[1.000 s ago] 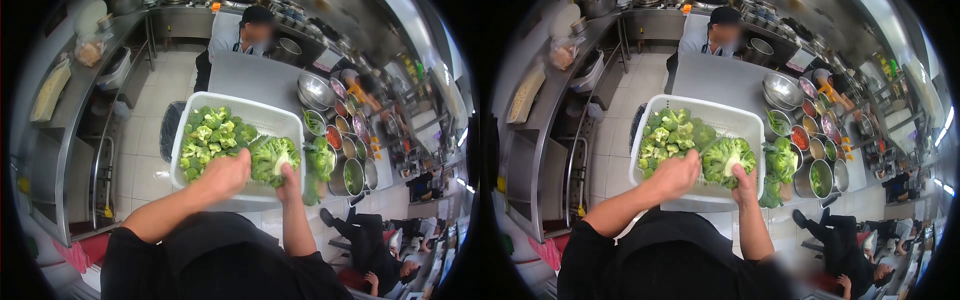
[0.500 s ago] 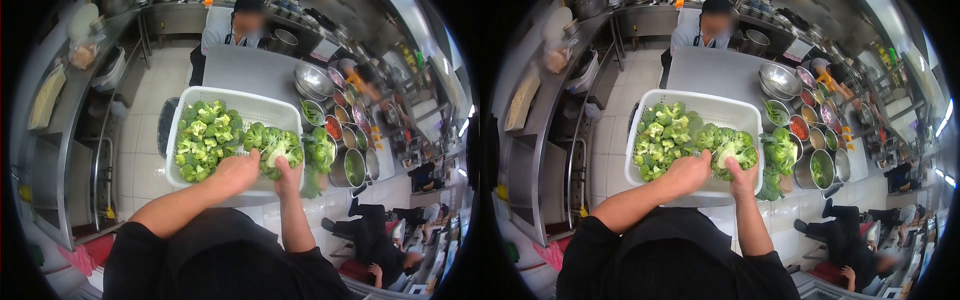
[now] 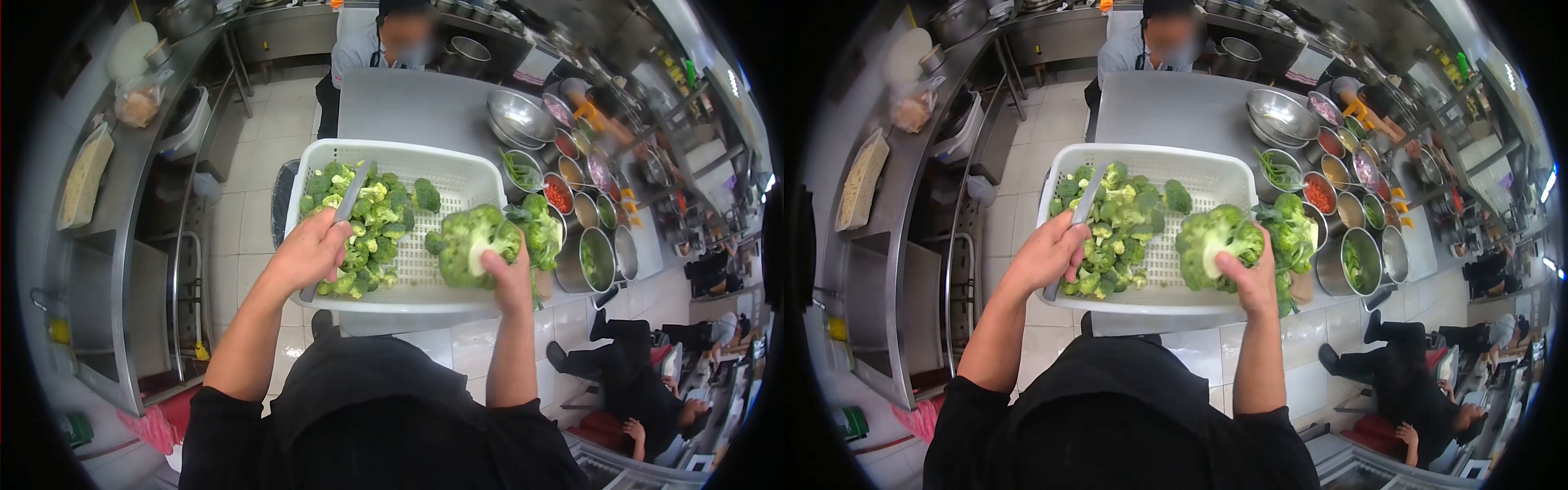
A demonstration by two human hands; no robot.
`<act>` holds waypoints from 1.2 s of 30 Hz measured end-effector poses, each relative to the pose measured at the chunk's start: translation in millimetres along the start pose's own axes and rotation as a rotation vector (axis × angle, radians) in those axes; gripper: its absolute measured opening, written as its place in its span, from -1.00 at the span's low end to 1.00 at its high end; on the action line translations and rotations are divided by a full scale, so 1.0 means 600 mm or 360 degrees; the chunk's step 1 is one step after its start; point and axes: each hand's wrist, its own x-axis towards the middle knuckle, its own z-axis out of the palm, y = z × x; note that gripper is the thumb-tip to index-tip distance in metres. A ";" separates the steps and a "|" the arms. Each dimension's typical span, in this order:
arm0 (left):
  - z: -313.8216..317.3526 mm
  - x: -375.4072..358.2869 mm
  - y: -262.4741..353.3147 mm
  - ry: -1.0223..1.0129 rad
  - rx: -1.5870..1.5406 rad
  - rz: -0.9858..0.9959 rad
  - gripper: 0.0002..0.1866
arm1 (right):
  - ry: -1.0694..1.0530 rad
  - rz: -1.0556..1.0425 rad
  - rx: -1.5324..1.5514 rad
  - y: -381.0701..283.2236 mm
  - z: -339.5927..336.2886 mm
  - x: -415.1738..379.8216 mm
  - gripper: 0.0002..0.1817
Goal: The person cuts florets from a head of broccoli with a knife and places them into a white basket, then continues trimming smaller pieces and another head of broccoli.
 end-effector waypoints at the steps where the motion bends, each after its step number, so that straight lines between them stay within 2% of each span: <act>1: -0.002 -0.005 -0.003 -0.0012 -0.0010 -0.0012 -0.72 | -0.0138 0.0034 -0.0342 -0.016 0.001 -0.001 -0.10; 4: -0.007 -0.014 -0.012 -0.0024 -0.0031 -0.0014 -0.72 | -0.0473 -0.0138 -0.1567 -0.021 0.015 0.014 -0.14; 5: -0.007 -0.016 -0.014 -0.0029 -0.0035 -0.0007 -0.72 | -0.0685 -0.0216 -0.1560 -0.023 0.027 0.019 -0.26; 8: -0.006 -0.015 -0.016 -0.0010 -0.0086 0.0039 -0.72 | -0.0569 0.0366 -0.1266 -0.018 0.054 0.084 -0.40; 10: -0.004 -0.012 -0.017 0.0001 -0.0149 0.0059 -0.73 | -0.0402 0.0057 -0.1564 0.016 0.071 0.140 -0.53; 12: 0.000 -0.009 -0.018 -0.0015 -0.0197 0.0078 -0.73 | -0.0380 -0.0013 -0.1928 0.083 0.082 0.192 -0.58; 15: 0.003 -0.011 -0.016 -0.0053 -0.0206 0.0096 -0.74 | -0.0543 0.0083 -0.2232 0.104 0.099 0.208 -0.52; 18: -0.003 -0.016 -0.014 -0.0038 -0.0206 0.0109 -0.74 | -0.0396 -0.0179 -0.1944 0.111 0.077 0.209 -0.38; 21: 0.012 -0.003 -0.019 0.0048 -0.0345 0.0159 -0.72 | -0.0259 0.0608 -0.0237 0.056 0.080 0.181 -0.33; 24: 0.047 0.018 0.011 0.0111 -0.0392 0.0386 -0.67 | -0.0952 0.0785 0.0531 -0.007 0.086 0.134 -0.33; 27: 0.065 0.047 0.027 -0.0031 -0.0457 0.0377 -0.56 | -0.0891 0.0814 0.0435 -0.017 0.121 0.102 -0.45; 30: 0.073 0.070 0.017 0.0078 -0.0376 0.0314 -0.57 | -0.0550 0.0462 0.0021 -0.022 0.136 0.079 -0.53; 33: 0.080 0.077 0.020 0.0102 -0.0481 0.0273 -0.58 | -0.0542 0.0148 -0.0378 -0.020 0.131 0.065 -0.52; 36: 0.085 0.080 0.023 0.0082 -0.0474 0.0293 -0.62 | -0.0298 0.0263 -0.0199 0.006 0.117 0.083 -0.55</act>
